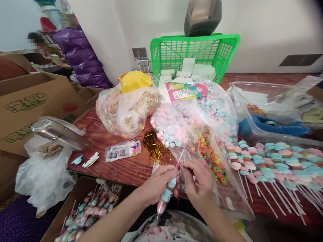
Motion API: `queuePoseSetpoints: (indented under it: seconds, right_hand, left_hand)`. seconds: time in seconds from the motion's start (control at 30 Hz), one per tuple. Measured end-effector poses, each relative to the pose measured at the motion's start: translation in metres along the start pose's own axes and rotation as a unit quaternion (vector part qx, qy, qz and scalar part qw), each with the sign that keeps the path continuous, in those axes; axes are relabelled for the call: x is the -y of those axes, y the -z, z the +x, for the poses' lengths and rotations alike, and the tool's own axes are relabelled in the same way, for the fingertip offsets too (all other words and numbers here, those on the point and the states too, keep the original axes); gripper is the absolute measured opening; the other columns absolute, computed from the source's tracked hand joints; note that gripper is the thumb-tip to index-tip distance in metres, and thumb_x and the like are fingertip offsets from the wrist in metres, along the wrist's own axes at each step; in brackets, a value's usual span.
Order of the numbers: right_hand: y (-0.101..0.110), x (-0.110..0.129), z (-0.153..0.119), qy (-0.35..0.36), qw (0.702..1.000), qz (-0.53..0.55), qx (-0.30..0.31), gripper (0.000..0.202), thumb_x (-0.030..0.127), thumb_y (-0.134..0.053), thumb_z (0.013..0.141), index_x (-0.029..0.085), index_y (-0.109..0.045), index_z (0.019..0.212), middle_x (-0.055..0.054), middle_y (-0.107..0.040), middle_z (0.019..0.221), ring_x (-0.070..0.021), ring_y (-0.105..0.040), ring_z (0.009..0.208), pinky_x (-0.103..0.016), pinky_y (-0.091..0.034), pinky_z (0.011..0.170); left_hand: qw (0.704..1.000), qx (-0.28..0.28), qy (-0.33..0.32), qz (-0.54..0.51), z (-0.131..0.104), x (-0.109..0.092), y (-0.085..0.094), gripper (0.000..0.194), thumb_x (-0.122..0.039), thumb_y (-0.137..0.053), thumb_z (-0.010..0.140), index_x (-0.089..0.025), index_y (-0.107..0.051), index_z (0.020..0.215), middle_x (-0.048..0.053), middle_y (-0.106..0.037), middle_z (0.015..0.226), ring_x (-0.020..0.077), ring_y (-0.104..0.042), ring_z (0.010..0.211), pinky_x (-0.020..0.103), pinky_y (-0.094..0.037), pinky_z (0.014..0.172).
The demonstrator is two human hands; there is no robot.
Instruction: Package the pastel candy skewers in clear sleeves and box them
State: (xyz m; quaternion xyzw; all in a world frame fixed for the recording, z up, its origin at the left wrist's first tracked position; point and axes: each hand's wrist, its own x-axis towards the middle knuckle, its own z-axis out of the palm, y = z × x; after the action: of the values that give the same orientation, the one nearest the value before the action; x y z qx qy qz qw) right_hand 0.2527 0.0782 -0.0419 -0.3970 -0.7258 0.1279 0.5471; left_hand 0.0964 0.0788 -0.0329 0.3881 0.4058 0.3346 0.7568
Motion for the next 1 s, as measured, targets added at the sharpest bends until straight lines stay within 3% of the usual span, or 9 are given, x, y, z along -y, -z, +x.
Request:
queuePoseSetpoints:
  seconds: [0.13, 0.23, 0.37, 0.5, 0.67, 0.73, 0.83, 0.93, 1.0]
  right_hand:
    - [0.022, -0.006, -0.005, 0.183, 0.958, -0.133, 0.174, 0.043, 0.005, -0.046, 0.087, 0.023, -0.058, 0.123, -0.011, -0.059, 0.127, -0.0300, -0.046, 0.122, -0.053, -0.032, 0.098]
    - [0.031, -0.005, -0.007, 0.245, 0.928, -0.109, 0.260, 0.039, 0.004, -0.040, 0.090, 0.017, -0.059, 0.122, -0.007, -0.069, 0.104, -0.0244, -0.053, 0.108, -0.052, -0.026, 0.101]
    - [0.027, 0.004, -0.010, 0.221, 0.918, -0.089, 0.317, 0.028, 0.006, -0.038, 0.088, 0.015, -0.063, 0.094, -0.004, -0.062, 0.071, -0.0203, -0.053, 0.077, -0.045, -0.033, 0.086]
    - [0.011, 0.006, -0.020, 0.110, 0.923, -0.109, 0.353, 0.024, 0.006, -0.039, 0.082, 0.018, -0.056, 0.072, -0.005, -0.059, 0.068, -0.0198, -0.049, 0.070, -0.040, -0.035, 0.077]
    - [-0.010, -0.005, -0.014, -0.092, 0.878, -0.009, 0.470, 0.030, 0.015, -0.042, 0.090, 0.019, -0.055, 0.064, 0.000, -0.057, 0.062, -0.0142, -0.052, 0.061, -0.025, -0.038, 0.058]
    - [-0.016, -0.014, 0.002, -0.113, 0.870, 0.015, 0.479, 0.029, 0.017, -0.046, 0.090, 0.019, -0.057, 0.063, 0.002, -0.056, 0.061, -0.0127, -0.051, 0.059, -0.023, -0.037, 0.055]
    - [-0.025, -0.030, 0.032, -0.040, 0.894, -0.080, 0.440, 0.020, 0.016, -0.052, 0.089, 0.020, -0.065, 0.075, -0.001, -0.063, 0.073, -0.0154, -0.055, 0.074, -0.027, -0.040, 0.068]
    - [-0.041, -0.046, 0.053, 0.045, 0.863, -0.244, 0.440, 0.018, 0.014, -0.054, 0.087, 0.021, -0.069, 0.080, -0.006, -0.065, 0.083, -0.0208, -0.052, 0.086, -0.033, -0.037, 0.073]
    - [-0.054, -0.053, 0.057, 0.063, 0.845, -0.278, 0.453, 0.015, 0.013, -0.056, 0.085, 0.019, -0.068, 0.078, -0.009, -0.064, 0.085, -0.0229, -0.051, 0.087, -0.033, -0.036, 0.070]
  left_hand:
    - [0.994, 0.063, 0.084, -0.020, -0.006, 0.007, 0.009, 0.038, -0.049, -0.064, 0.073, -0.014, -0.054, 0.064, 0.000, -0.057, 0.054, 0.0084, -0.051, 0.036, 0.017, -0.037, 0.034]
    - [0.972, 0.161, 0.170, -0.031, -0.012, 0.016, 0.016, 0.039, -0.050, -0.069, 0.066, -0.013, -0.056, 0.063, 0.001, -0.058, 0.055, 0.0091, -0.049, 0.034, 0.020, -0.039, 0.032]
    - [0.954, 0.229, 0.192, -0.019, -0.023, 0.020, 0.025, 0.046, -0.060, -0.069, 0.066, -0.016, -0.058, 0.073, 0.000, -0.057, 0.063, 0.0077, -0.045, 0.040, 0.020, -0.037, 0.037]
    - [0.953, 0.159, 0.055, 0.251, -0.036, 0.012, 0.027, 0.034, -0.051, -0.049, 0.088, -0.018, -0.059, 0.085, 0.001, -0.056, 0.073, 0.0123, -0.052, 0.060, 0.023, -0.045, 0.056]
    - [0.758, 0.040, -0.186, 0.624, -0.050, 0.014, 0.029, 0.023, -0.019, -0.038, 0.092, -0.016, -0.060, 0.090, 0.009, -0.062, 0.088, 0.0197, -0.056, 0.083, 0.032, -0.046, 0.079]
    - [0.737, 0.001, -0.214, 0.641, -0.053, 0.017, 0.037, 0.026, -0.015, -0.036, 0.092, -0.015, -0.061, 0.084, 0.008, -0.061, 0.081, 0.0178, -0.055, 0.075, 0.030, -0.046, 0.074]
    - [0.816, -0.090, -0.213, 0.530, -0.053, 0.019, 0.052, 0.029, -0.020, -0.041, 0.093, -0.016, -0.060, 0.072, 0.004, -0.057, 0.069, 0.0135, -0.052, 0.066, 0.025, -0.043, 0.067]
    - [0.932, -0.156, -0.141, 0.297, -0.051, 0.019, 0.062, 0.030, -0.032, -0.050, 0.090, -0.015, -0.061, 0.069, 0.000, -0.054, 0.061, 0.0088, -0.048, 0.050, 0.021, -0.041, 0.051]
    - [0.973, -0.183, -0.063, 0.123, -0.050, 0.020, 0.065, 0.029, -0.041, -0.054, 0.087, -0.015, -0.063, 0.076, -0.001, -0.056, 0.060, 0.0059, -0.040, 0.037, 0.019, -0.034, 0.035]
